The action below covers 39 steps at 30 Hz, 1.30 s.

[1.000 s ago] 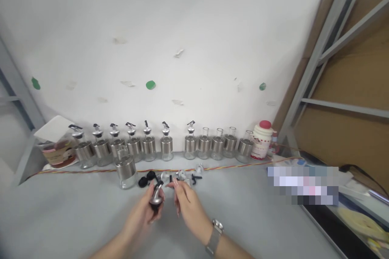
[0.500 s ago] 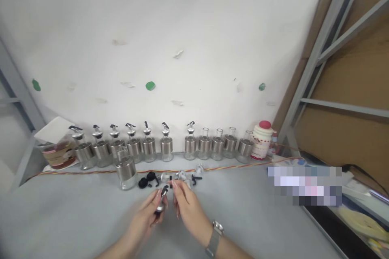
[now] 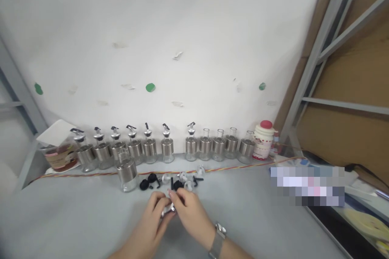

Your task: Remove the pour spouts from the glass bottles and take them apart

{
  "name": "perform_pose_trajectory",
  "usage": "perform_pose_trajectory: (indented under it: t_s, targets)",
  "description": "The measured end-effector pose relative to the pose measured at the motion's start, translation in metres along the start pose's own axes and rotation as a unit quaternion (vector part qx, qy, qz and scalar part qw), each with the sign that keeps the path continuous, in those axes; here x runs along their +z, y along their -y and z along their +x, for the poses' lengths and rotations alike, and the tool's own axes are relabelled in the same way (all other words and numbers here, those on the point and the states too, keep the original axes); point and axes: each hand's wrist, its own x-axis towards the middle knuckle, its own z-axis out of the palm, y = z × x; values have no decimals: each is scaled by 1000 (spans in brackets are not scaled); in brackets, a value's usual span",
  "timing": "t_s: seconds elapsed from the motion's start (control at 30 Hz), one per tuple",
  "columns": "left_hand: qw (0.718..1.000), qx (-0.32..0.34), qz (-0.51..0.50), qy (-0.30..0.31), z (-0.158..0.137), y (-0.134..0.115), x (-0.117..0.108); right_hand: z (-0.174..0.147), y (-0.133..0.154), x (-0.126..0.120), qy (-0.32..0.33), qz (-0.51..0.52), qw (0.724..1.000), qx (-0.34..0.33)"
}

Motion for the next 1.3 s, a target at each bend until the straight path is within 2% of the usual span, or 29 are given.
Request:
perform_pose_trajectory:
  t_s: [0.13,0.27,0.37,0.63,0.73,0.83,0.93,1.03,1.13,1.23,1.3]
  targets:
    - [998,15,68,-11,4,5,-4,2,-2,-2,7,-21,1000,3]
    - [995,38,90,0,5,5,-4,3,2,-4,5,-33,999,-12]
    - [992,56,113,6,6,6,-2,4,3,-7,8,-29,999,11]
    - [979,90,179,36,9,13,-3,8,-6,-15,97,37,989,101]
    - [971,66,222,58,8,8,-6,10,-5,-16,108,73,985,115]
    - [962,50,250,94,5,3,-9,8,-1,-18,154,124,970,143]
    - [968,54,223,101,3,0,-11,8,1,-25,181,181,951,170]
    - [977,61,179,99,1,0,-12,16,-5,-36,129,206,956,162]
    - [985,53,143,85,2,-1,-13,31,-18,-50,19,200,972,125]
    - [992,4,113,56,4,-5,-12,42,-34,-59,-82,165,979,92]
    - [993,-34,101,42,5,-7,-11,47,-43,-61,-125,138,979,78]
